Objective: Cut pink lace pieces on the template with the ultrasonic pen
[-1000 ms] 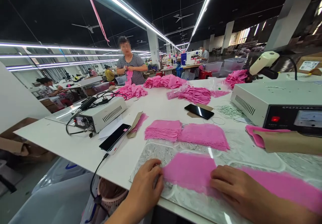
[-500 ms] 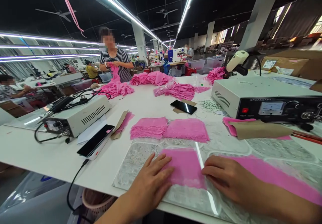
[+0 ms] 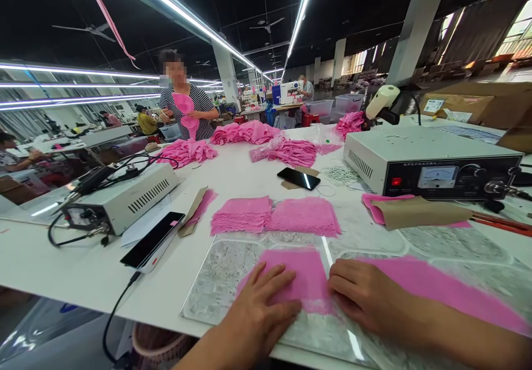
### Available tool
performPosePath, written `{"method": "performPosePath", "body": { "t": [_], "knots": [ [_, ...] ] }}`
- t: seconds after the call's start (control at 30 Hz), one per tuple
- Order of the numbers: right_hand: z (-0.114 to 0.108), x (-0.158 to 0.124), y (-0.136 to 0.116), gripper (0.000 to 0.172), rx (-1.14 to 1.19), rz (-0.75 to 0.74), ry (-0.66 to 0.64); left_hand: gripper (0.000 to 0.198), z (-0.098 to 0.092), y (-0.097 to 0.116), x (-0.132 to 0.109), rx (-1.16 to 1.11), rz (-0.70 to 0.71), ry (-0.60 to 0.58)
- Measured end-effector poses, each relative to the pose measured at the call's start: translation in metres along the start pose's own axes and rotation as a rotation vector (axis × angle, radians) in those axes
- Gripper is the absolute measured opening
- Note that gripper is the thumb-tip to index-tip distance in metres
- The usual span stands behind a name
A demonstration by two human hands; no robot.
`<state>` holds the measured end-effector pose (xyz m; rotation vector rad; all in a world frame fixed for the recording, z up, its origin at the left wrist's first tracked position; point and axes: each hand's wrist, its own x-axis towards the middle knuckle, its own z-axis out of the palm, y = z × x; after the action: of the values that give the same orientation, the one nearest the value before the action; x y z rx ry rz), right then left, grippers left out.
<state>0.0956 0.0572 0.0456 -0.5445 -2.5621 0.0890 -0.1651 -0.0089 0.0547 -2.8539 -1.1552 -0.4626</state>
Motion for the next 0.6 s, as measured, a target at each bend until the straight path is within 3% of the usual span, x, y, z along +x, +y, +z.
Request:
{"method": "performPosePath", "body": {
  "t": [0.17, 0.33, 0.6],
  "knots": [
    [-0.0043, -0.0013, -0.0055, 0.024, -0.002, 0.013, -0.006, 0.025, 0.0028, 0.0008, -0.0019, -0.032, -0.001, 0.090],
    [-0.0027, -0.0071, -0.0043, 0.024, -0.036, 0.011, -0.051, 0.026, 0.0001, 0.0026, -0.0013, -0.014, 0.016, 0.053],
    [0.0010, -0.0039, -0.0032, 0.024, -0.055, 0.008, -0.007, 0.025, -0.0009, 0.0025, -0.0009, -0.005, 0.036, 0.064]
  ]
}}
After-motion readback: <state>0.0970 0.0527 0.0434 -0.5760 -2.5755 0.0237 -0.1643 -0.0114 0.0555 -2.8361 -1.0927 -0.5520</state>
